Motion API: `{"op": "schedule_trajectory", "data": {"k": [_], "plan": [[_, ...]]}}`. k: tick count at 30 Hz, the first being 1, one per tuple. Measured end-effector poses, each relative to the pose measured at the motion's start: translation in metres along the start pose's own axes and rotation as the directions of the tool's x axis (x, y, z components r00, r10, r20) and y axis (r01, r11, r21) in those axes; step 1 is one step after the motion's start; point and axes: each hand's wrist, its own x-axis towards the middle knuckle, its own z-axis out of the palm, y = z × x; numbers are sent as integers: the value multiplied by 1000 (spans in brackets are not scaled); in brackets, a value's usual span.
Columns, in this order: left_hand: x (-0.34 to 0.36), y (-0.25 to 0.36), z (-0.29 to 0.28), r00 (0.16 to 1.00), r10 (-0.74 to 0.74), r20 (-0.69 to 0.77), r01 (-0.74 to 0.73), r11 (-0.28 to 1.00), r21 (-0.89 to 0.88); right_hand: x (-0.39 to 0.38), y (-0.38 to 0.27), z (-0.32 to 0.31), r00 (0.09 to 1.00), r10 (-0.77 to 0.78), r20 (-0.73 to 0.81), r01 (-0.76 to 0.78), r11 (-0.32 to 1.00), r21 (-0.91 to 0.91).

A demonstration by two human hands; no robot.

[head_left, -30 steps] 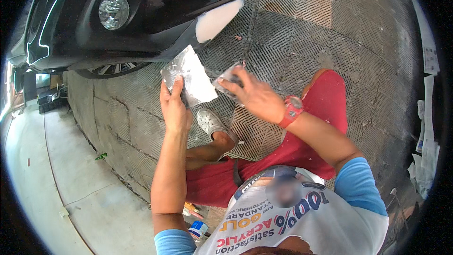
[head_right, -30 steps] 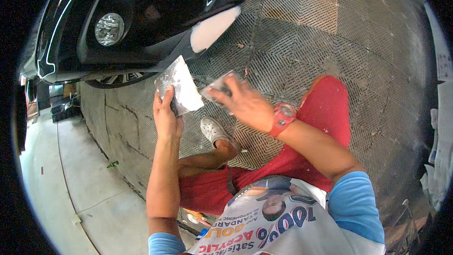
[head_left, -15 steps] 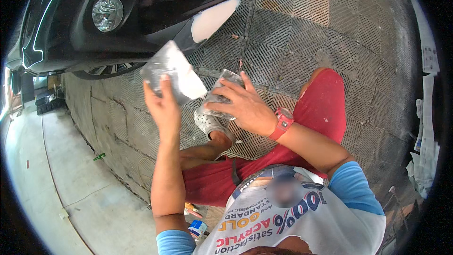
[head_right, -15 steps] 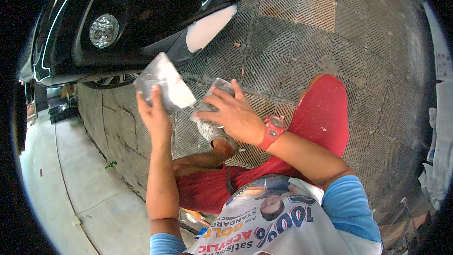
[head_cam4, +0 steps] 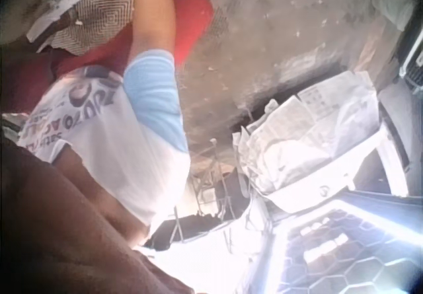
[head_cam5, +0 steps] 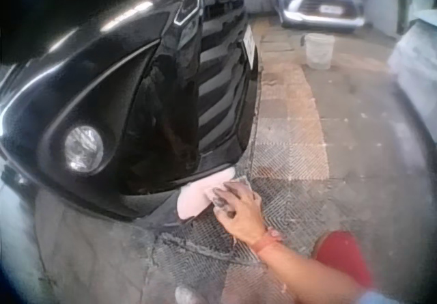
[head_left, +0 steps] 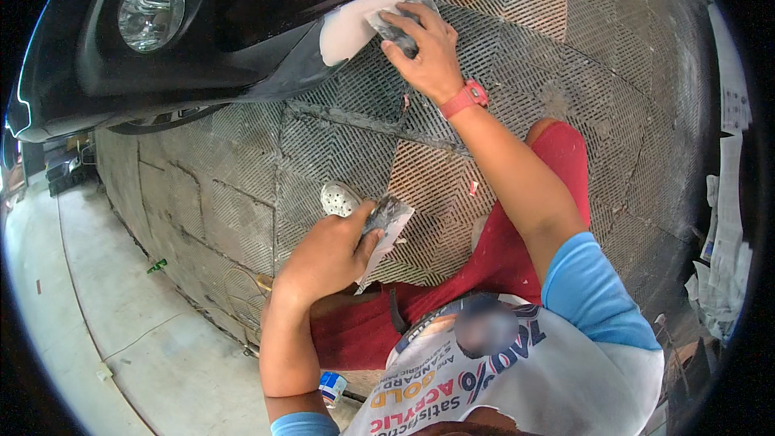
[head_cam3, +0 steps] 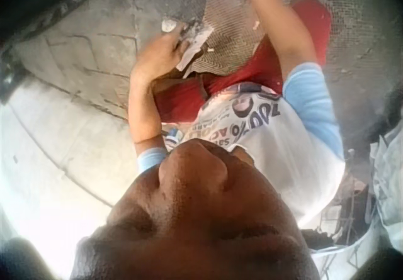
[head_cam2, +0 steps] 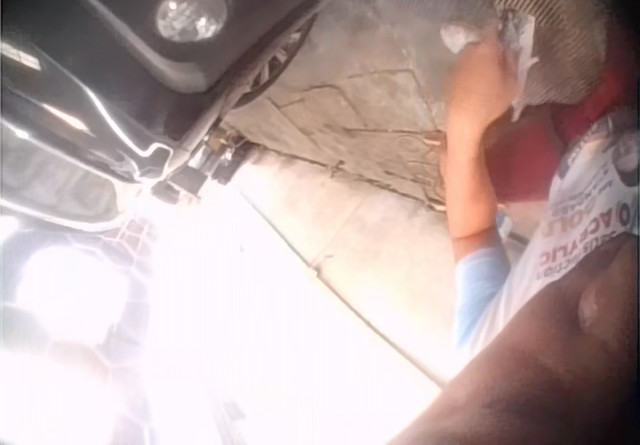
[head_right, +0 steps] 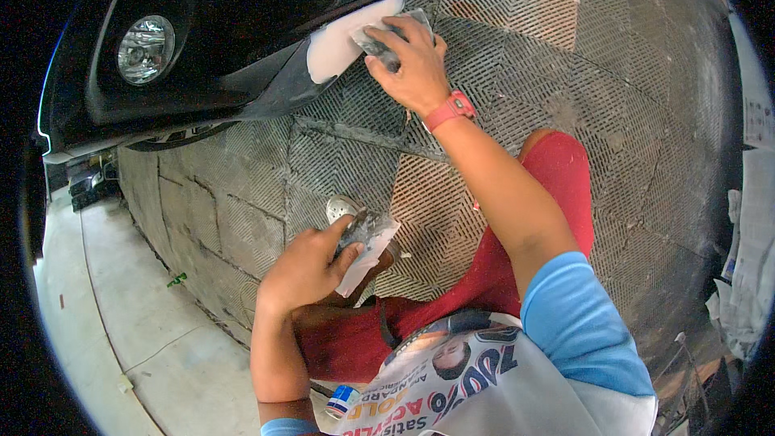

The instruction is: The person scoops filler from a container onto a spreader and applies it to a damaged area on a car bumper. They smooth the filler with a second spreader, repeatedly transferring material between tools and working the surface.

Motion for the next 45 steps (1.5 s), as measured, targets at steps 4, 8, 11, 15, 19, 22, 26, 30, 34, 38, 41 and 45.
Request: {"op": "schedule_trajectory", "data": {"k": [4,8,11,15,19,22,26,30,34,38,41,45], "plan": [[-7,2,-1,999,-43,-7,43,999,10,13,3,19,995,-104,-2,104,991,-83],[-10,4,-7,998,-69,-9,69,998,9,0,7,36,995,-103,4,103,990,-93],[-11,5,-10,998,-66,6,66,998,3,-12,8,27,994,-75,73,81,993,-83],[-12,3,-9,999,10,-52,-8,999,38,-3,2,15,997,-64,44,64,998,1],[-12,6,-13,998,22,-58,-19,999,47,14,-4,22,998,-59,-19,58,997,-45],[-11,7,-14,998,22,-53,-19,999,51,18,-6,27,996,-81,-22,78,991,-107],[-15,3,-11,997,24,-73,-20,998,54,10,-11,15,996,-70,64,77,990,-122],[-14,0,-11,995,42,-92,-38,998,48,13,-13,14,996,-86,19,88,992,-92],[-14,2,-13,995,47,-93,-42,998,52,18,-7,25,992,-126,-29,122,985,-118],[-14,-2,-11,998,26,-61,-22,997,72,23,-2,33,988,-148,-39,142,982,-123],[-16,-2,-11,998,-18,-60,20,999,34,23,1,37,987,-154,-36,150,983,-106],[-17,-2,-10,998,-13,-65,13,1000,9,21,3,40,986,-163,-47,159,984,-78]]}}
